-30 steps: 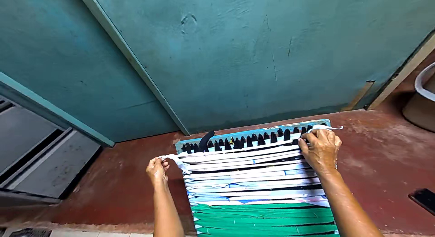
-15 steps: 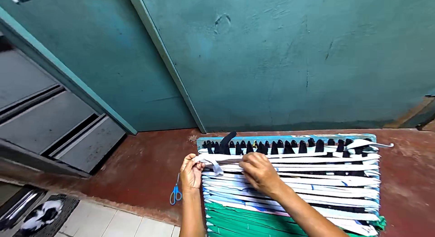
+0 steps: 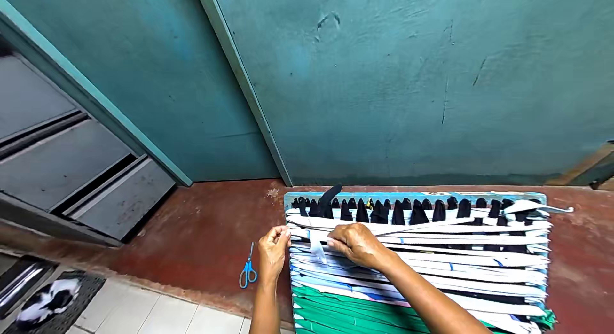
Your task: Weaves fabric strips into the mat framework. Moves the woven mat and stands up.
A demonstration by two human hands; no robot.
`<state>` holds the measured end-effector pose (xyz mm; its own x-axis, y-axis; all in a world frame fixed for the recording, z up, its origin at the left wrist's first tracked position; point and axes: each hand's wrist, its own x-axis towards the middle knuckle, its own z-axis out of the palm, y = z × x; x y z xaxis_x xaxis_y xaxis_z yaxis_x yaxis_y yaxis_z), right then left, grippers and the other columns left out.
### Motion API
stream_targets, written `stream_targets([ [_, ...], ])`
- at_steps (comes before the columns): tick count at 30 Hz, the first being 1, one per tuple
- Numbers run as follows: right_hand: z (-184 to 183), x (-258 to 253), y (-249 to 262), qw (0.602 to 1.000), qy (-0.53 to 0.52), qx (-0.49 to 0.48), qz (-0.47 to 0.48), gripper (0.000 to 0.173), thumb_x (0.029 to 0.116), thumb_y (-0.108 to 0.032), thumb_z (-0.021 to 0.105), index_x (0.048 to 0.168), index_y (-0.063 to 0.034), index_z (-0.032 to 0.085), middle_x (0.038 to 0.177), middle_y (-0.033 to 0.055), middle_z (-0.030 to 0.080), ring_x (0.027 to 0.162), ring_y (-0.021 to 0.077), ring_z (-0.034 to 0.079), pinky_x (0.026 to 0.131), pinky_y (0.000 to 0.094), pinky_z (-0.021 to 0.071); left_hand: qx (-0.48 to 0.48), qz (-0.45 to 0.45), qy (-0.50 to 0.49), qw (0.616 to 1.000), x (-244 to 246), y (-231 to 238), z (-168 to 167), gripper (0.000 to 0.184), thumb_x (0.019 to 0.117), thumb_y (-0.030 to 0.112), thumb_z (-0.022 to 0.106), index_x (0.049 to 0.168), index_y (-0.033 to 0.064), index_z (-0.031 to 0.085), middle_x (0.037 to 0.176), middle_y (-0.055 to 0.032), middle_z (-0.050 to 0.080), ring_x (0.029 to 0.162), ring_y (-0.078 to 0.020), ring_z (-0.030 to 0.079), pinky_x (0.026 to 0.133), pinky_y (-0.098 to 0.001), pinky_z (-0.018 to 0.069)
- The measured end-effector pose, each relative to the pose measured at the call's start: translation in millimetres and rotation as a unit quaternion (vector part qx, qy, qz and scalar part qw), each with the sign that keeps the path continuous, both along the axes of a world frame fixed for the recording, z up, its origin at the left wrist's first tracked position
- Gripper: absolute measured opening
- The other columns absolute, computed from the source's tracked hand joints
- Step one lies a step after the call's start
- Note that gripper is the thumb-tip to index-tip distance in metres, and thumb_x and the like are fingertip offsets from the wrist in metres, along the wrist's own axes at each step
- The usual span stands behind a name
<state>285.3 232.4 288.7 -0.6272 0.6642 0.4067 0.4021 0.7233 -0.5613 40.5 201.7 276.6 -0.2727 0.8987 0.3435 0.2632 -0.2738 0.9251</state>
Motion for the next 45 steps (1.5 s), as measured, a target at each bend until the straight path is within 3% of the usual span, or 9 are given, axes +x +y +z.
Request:
stream_targets([
  [5,16.1,12.9,-4.2,0.997,-0.01,-0.06,0.057,0.02,0.0982,-0.01,0.06,0.1,0.0037,0.075,0.089,0.0192,0.074,0.084,0.0337,0.072,0.082,0.0536,0.0552,-0.001,-0.188,0.04,0.981,-24.7,-18.9,13.6,0.016,0.0968,0.016,0.058,0.088,0.0078,0.068,0.082,0.0076,0.068,0.073,-0.0018,0.066,0.071,-0.0224,0.058],
  [9,19.6,16.3,-3.4,0.985,0.089,-0.118,0.091,0.024,0.0997,-0.014,0.056,0.095,0.0042,0.072,0.071,0.0103,0.065,0.062,0.0126,0.058,0.062,0.0301,0.0478,0.062,-0.225,-0.09,0.968,-23.9,-14.5,28.0,0.025,0.0987,0.041,0.064,0.088,0.0199,0.072,0.101,0.0029,0.075,0.086,-0.0069,0.072,0.073,-0.0245,0.0614],
  [12,21.8,7.7,-7.8,0.997,0.032,-0.055,-0.051,0.024,0.1005,-0.012,0.056,0.105,0.0038,0.073,0.092,0.0191,0.073,0.087,0.0324,0.072,0.082,0.0511,0.0555,-0.052,-0.063,-0.105,0.991,-11.6,7.9,19.6,0.02,0.1016,0.007,0.047,0.086,0.0062,0.059,0.07,0.0026,0.066,0.056,-0.0044,0.062,0.054,-0.0207,0.0546],
  [15,1.9,9.3,-9.5,0.978,0.046,0.124,-0.162,0.019,0.0923,-0.01,0.062,0.102,-0.0006,0.076,0.104,0.0163,0.075,0.105,0.0371,0.071,0.089,0.0557,0.0541,-0.165,0.068,0.127,0.976,-14.8,13.7,8.6,0.019,0.1022,0.003,0.054,0.106,-0.0119,0.065,0.084,-0.0161,0.066,0.067,-0.0176,0.061,0.066,-0.0353,0.0541],
  [21,24.3,18.4,-50.1,0.975,0.191,0.104,-0.049,0.016,0.0922,-0.005,0.063,0.099,0.0044,0.075,0.107,0.0182,0.075,0.109,0.0319,0.07,0.099,0.0429,0.0549,0.082,-0.058,0.091,0.991,9.7,-43.3,42.0,0.011,0.0907,0.002,0.06,0.098,-0.0032,0.066,0.08,0.0091,0.068,0.066,0.0071,0.063,0.06,-0.0139,0.0554],
  [25,50.1,21.6,-75.9,0.966,0.192,0.173,-0.003,0.02,0.0961,-0.009,0.061,0.105,0.0006,0.076,0.12,0.0176,0.073,0.125,0.0355,0.063,0.107,0.0517,0.0461,0.211,-0.243,0.22,0.921,47.0,-57.0,72.9,0.018,0.1006,0.021,0.063,0.094,0.0047,0.067,0.087,0.0024,0.072,0.085,0.0087,0.065,0.08,-0.0113,0.0528],
  [32,54.4,85.7,-104.6,0.967,0.239,0.021,0.087,0.033,0.1012,-0.002,0.045,0.123,0.0167,0.062,0.092,0.0243,0.071,0.078,0.0232,0.069,0.076,0.0345,0.0564,0.315,-0.379,0.24,0.837,122.6,-52.1,91.0,0.02,0.102,0.016,0.062,0.091,0.0002,0.066,0.081,-0.0119,0.068,0.081,-0.014,0.067,0.08,-0.021,0.0535],
  [41,29.1,173.6,-147.4,0.982,0.136,0.014,-0.127,0.025,0.1023,-0.011,0.054,0.09,0.0052,0.069,0.078,0.0159,0.067,0.072,0.0226,0.066,0.069,0.035,0.0547,0.222,-0.441,0.15,0.857,222.0,-25.3,50.0,0.026,0.1016,0.027,0.061,0.093,0.0027,0.068,0.08,-0.0003,0.07,0.072,0.0031,0.065,0.069,-0.0134,0.0556],
  [45,-2.3,199.5,-123.6,0.935,0.122,0.058,-0.327,0.025,0.0994,-0.011,0.054,0.099,0.0022,0.075,0.09,0.0149,0.072,0.08,0.0255,0.072,0.073,0.042,0.0591,0.023,-0.376,0.295,0.878,262.4,-3.8,29.7,0.036,0.1011,0.009,0.048,0.13,-0.0062,0.063,0.08,-0.0136,0.071,0.064,-0.0214,0.067,0.066,-0.0401,0.0575],
])
